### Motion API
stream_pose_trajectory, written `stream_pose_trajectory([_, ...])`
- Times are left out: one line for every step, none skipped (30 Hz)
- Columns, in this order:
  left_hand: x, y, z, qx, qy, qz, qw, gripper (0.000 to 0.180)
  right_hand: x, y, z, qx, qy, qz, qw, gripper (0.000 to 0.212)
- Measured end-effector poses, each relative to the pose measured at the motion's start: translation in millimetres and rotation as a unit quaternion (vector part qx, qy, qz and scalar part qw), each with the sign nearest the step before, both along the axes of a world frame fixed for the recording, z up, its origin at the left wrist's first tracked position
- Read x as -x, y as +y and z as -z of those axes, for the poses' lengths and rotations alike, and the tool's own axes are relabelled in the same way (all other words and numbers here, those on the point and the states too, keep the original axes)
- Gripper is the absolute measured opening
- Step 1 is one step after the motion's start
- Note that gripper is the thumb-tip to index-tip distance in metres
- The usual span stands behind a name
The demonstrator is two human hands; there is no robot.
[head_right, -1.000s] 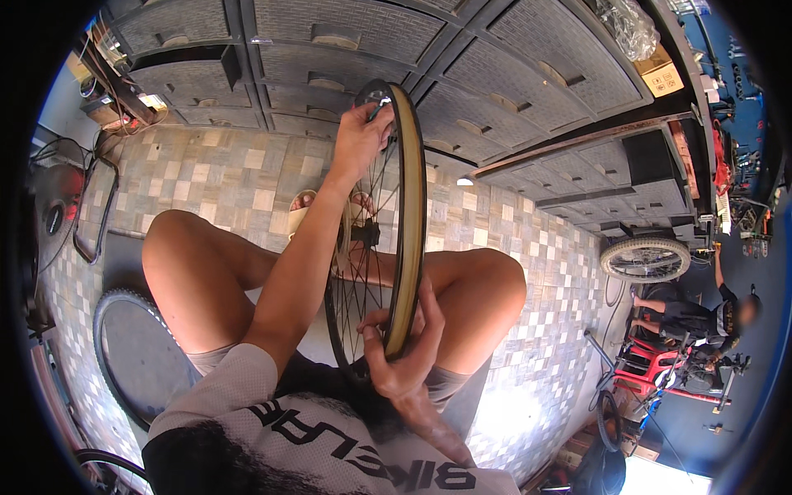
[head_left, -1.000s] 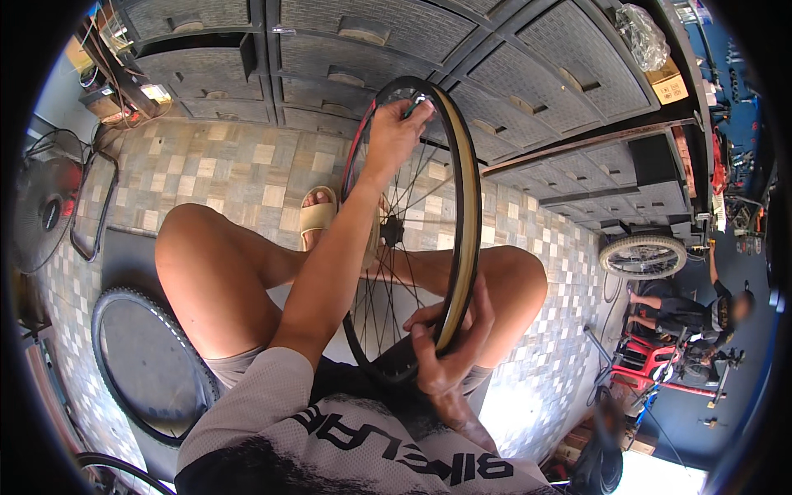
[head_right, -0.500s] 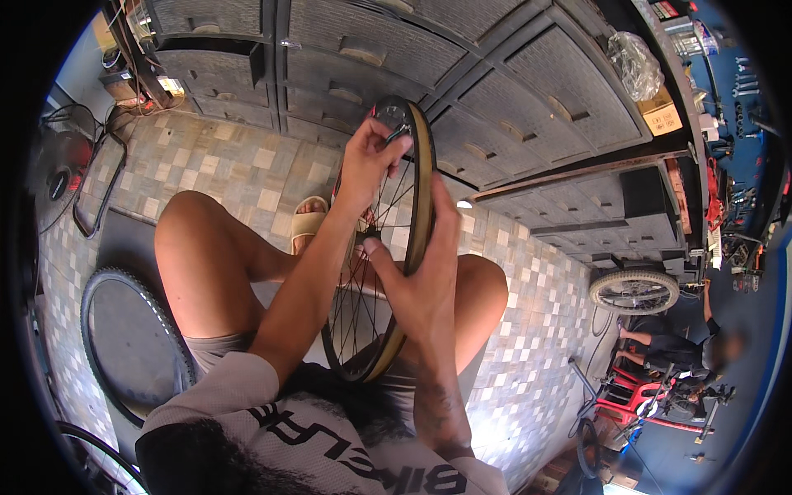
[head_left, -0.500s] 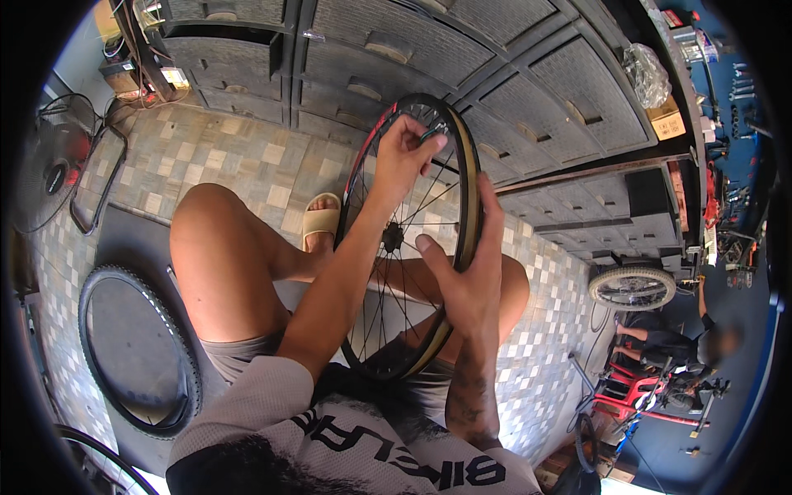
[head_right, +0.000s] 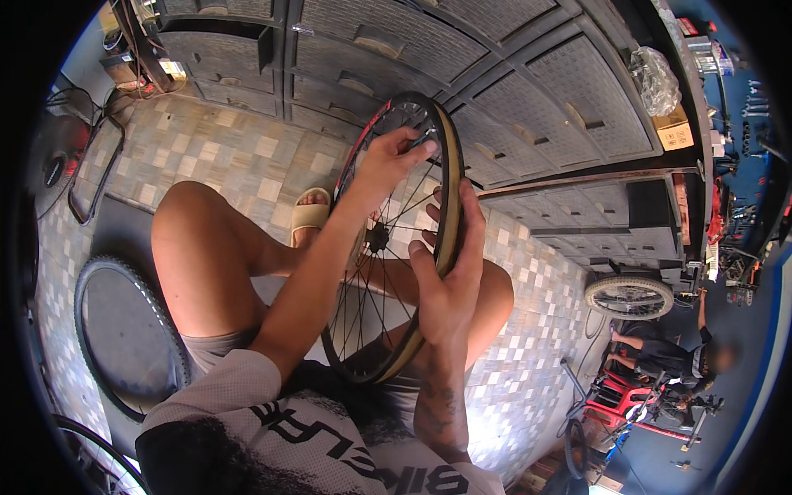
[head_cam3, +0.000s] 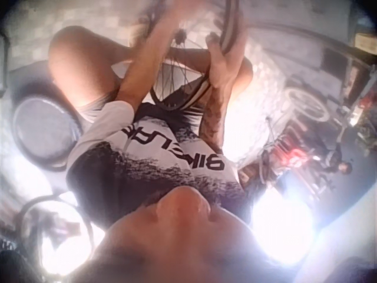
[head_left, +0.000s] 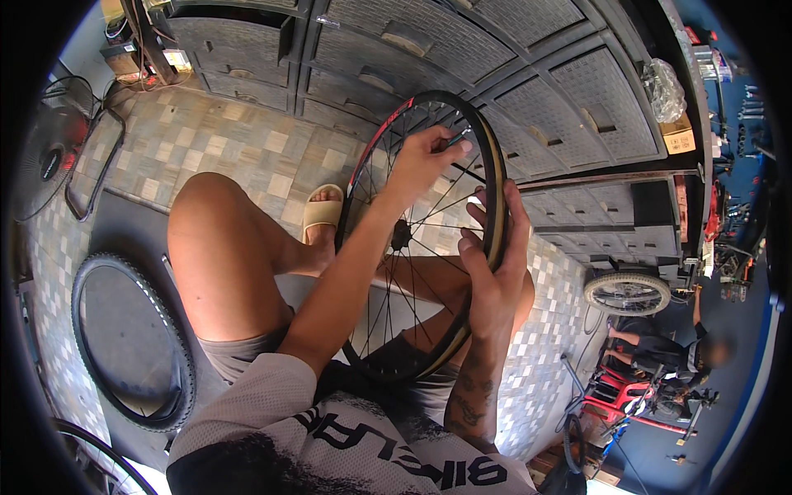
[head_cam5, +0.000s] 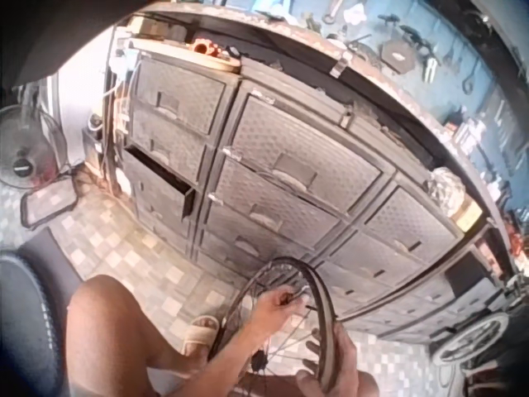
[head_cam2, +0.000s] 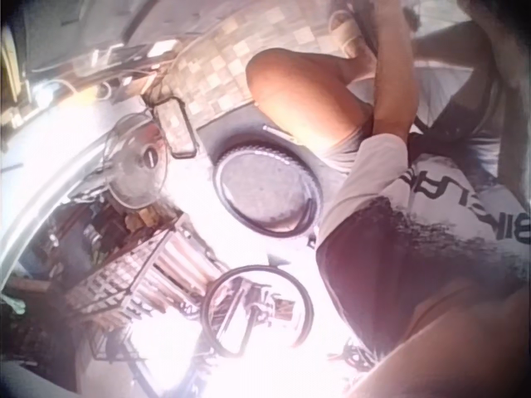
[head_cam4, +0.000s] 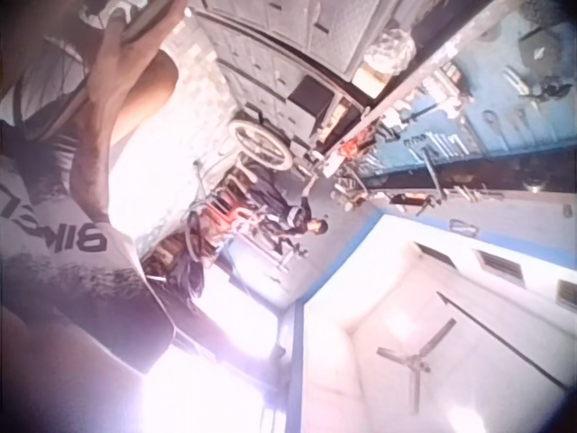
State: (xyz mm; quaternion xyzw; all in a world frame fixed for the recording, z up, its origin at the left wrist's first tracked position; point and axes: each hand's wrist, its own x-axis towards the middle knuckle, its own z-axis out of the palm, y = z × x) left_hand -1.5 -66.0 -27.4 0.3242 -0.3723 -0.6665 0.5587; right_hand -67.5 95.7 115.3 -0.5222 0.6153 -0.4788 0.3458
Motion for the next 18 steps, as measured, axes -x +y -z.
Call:
stream_pose_trajectory([-7,0,3,-0.046,0.122,0.042,0.991,0.021,1,0,-1,-0.002,-0.009,0.002,1.000,0.083])
stream_pose_trajectory([-11,0,5,-0.095,0.246,0.063,0.963,0.021,2,0,-1,-0.005,-0.021,0.009,1.000,0.084])
stream_pose_trajectory([-14,1,7,-0.079,0.257,0.076,0.960,0.021,4,1,-1,-0.004,-0.015,0.001,1.000,0.084])
stream_pose_trajectory([-16,1,9,-0.064,0.271,0.069,0.958,0.021,4,0,-1,-0.002,-0.013,-0.003,1.000,0.084])
stream_pose_trajectory([-15,2,9,-0.061,0.275,0.072,0.957,0.020,4,0,0,-0.005,-0.012,-0.003,1.000,0.084])
stream_pose_trajectory([-14,2,8,-0.041,0.258,0.063,0.963,0.019,4,0,0,-0.001,-0.014,-0.008,1.000,0.084])
stream_pose_trajectory([-10,2,7,-0.008,0.200,0.044,0.979,0.019,4,0,1,-0.001,-0.017,-0.007,1.000,0.085])
stream_pose_trajectory([-5,1,5,0.023,0.141,0.026,0.989,0.019,3,0,1,-0.002,-0.019,-0.005,1.000,0.085])
stream_pose_trajectory([-1,0,3,0.055,0.082,0.004,0.995,0.018,2,0,1,-0.004,-0.021,-0.008,1.000,0.085])
stream_pose_trajectory([4,-1,1,0.053,0.027,-0.011,0.998,0.018,2,0,1,-0.004,-0.023,-0.011,1.000,0.085])
stream_pose_trajectory([4,-2,0,0.042,0.026,-0.007,0.999,0.017,1,0,1,-0.004,-0.024,-0.015,1.000,0.085])
stream_pose_trajectory([3,-3,0,0.040,0.028,0.009,0.999,0.017,1,0,1,-0.005,-0.023,-0.013,1.000,0.085])
stream_pose_trajectory([3,-5,0,0.036,0.035,0.037,0.998,0.017,2,-1,0,-0.006,-0.022,-0.010,1.000,0.085])
stream_pose_trajectory([-2,-4,2,-0.002,0.104,0.046,0.993,0.015,2,-1,0,-0.005,-0.021,-0.008,1.000,0.085])
stream_pose_trajectory([-7,-4,4,-0.044,0.176,0.066,0.981,0.013,3,-1,-1,-0.006,-0.019,-0.005,1.000,0.085])
stream_pose_trajectory([-10,-3,5,-0.098,0.236,0.072,0.964,0.011,3,-1,-1,-0.006,-0.019,-0.004,1.000,0.085])
stream_pose_trajectory([-11,-2,6,-0.047,0.235,0.078,0.968,0.011,4,-1,-1,-0.011,-0.020,0.001,1.000,0.085])
stream_pose_trajectory([-11,-2,6,-0.007,0.223,0.071,0.972,0.011,4,-1,-1,-0.006,-0.019,-0.006,1.000,0.085])
